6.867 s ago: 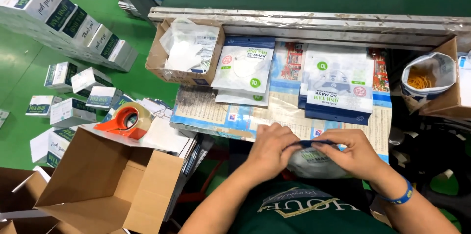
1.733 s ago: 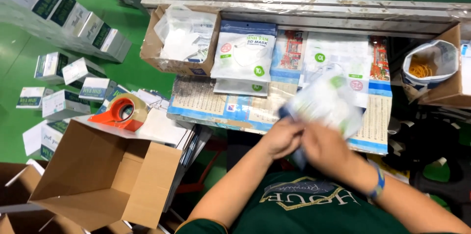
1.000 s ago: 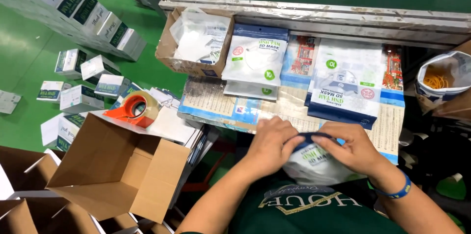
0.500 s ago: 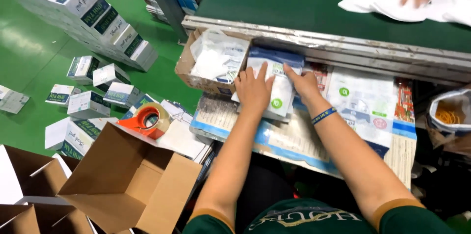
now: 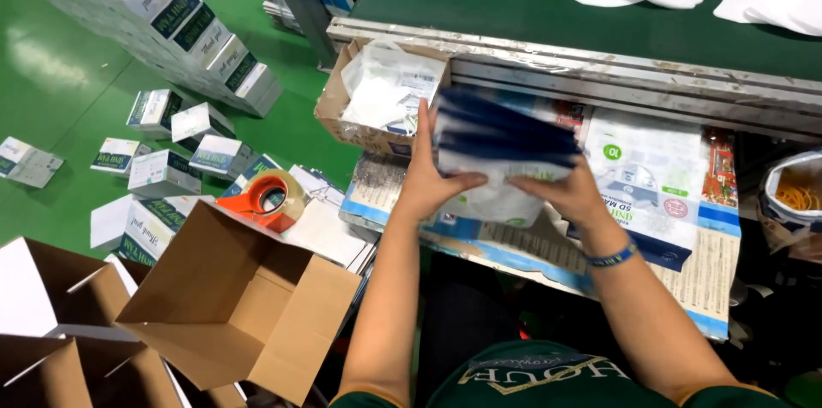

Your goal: Packaging white face masks into plastic sleeves and then into larger shipping boxes.

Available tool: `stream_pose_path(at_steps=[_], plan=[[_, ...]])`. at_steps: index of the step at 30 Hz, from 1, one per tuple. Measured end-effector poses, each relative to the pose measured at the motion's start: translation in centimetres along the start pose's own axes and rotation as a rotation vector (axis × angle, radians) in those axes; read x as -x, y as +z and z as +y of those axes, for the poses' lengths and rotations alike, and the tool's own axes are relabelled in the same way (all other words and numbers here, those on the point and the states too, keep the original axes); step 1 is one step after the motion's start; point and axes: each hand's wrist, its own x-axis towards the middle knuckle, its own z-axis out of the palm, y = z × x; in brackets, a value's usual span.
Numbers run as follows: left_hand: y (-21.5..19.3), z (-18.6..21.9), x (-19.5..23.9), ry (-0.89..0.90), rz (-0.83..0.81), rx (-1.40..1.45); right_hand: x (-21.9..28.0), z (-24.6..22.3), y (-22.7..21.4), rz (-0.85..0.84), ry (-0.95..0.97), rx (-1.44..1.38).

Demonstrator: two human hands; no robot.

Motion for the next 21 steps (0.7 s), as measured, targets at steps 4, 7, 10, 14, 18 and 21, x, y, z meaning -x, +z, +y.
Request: stream_pose_path(at_steps=[4,7,10,14,18,21], plan=[[-0.7,-1.0,0.8,0.265,-0.171,0.155,0.8,-5.4,-0.9,-0.347,-0.174,0.120],[2.2,-8.7,2.0,0.035,-0.279,0.116,-0.5,1.6,-3.0,-0.405,-0.081,0.540],[4.0,-7.2,3.4,0.174,-0.040,0.082,-1.0,13.3,-8.0,-0.427,-0.109,0.532],[4.5,-3.6,5.5,-0.172,0.100,0.241,0.5,2.5,-4.2,-0.339,0.324,0.315],[3.0,-0.8,7.5,-0.330,-0.045,0.374,1.9,-8.3,-0.4,-0.401,0.274,0.330],[1.7,-0.1,9.7,-0.327,-0.037,0.650,3.4,-12.5,2.3,-0.463,0.106,0.103]])
